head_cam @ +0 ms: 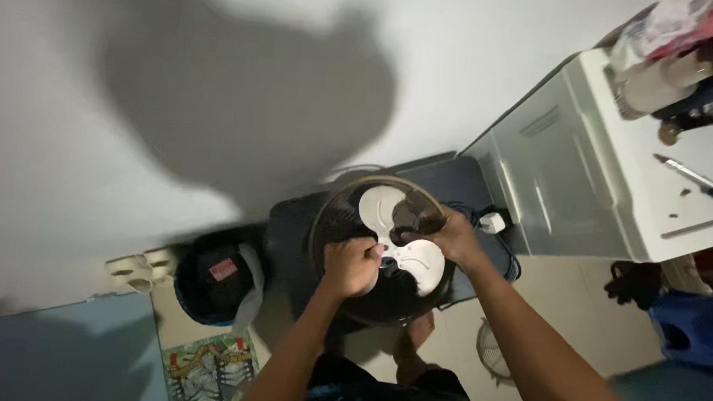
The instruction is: The person disassembles a small table fan by first removing the front grille, then using a screwdriver to loosen the central nut and remove the fan blades, and finally detaching the rear grille.
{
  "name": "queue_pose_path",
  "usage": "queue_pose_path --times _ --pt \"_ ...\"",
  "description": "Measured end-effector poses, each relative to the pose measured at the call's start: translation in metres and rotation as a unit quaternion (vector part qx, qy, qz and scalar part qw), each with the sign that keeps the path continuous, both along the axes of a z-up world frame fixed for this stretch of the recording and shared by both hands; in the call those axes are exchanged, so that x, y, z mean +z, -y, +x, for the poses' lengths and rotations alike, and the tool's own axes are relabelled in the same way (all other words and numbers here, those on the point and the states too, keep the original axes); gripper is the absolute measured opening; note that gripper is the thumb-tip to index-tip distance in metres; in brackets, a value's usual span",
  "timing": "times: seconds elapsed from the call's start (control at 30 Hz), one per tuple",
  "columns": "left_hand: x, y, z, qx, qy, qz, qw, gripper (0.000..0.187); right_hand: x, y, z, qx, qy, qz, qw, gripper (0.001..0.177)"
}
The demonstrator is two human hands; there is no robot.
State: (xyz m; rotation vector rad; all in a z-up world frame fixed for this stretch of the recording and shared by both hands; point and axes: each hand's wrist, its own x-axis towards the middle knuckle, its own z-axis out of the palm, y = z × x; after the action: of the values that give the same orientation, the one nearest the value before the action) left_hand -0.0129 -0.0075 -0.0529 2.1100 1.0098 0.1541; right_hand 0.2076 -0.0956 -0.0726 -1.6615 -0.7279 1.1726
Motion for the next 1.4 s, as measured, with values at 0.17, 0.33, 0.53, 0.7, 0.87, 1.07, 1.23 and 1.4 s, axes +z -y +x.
queue_pose_path --times 0.17,0.33,0.53,0.7,0.87,1.07,1.23,1.4 --pt "0.014 -0.016 -0.002 -0.058 -0.046 -0.063 0.995 0.03 0.019 -0.006 -0.012 -0.004 0.153 -0.086 0.984 0.056" --pt "0.03 -0.043 -0.001 -0.152 -0.021 -0.056 0.987 0.028 0.039 -0.017 -0.016 -0.032 0.068 -0.153 0.985 0.051" --pt "0.023 -0.044 0.0 -0.163 -0.021 -0.048 0.985 0.026 0.032 -0.016 -0.016 -0.057 0.02 -0.145 0.988 0.053" --pt "0.016 -0.008 -0.003 -0.045 -0.03 -0.024 0.998 0.025 0.022 -0.007 -0.014 -0.031 0.058 -0.036 0.997 0.062" --pt "0.007 -0.008 -0.005 -0.031 0.013 0.011 0.999 0.022 0.024 -0.008 -0.01 0.015 0.224 -0.176 0.958 0.069" --pt "0.014 -0.025 0.0 -0.109 -0.058 -0.009 0.992 0.031 0.03 -0.009 -0.016 -0.013 0.243 -0.153 0.958 0.071" --pt "0.022 -0.024 -0.003 -0.087 -0.015 0.012 0.996 0.032 0.029 -0.009 -0.015 -0.009 0.241 -0.181 0.953 0.071" --pt "0.014 -0.025 0.001 -0.086 0.011 0.041 0.995 0.028 0.023 -0.003 -0.015 -0.068 0.115 -0.141 0.981 0.064"
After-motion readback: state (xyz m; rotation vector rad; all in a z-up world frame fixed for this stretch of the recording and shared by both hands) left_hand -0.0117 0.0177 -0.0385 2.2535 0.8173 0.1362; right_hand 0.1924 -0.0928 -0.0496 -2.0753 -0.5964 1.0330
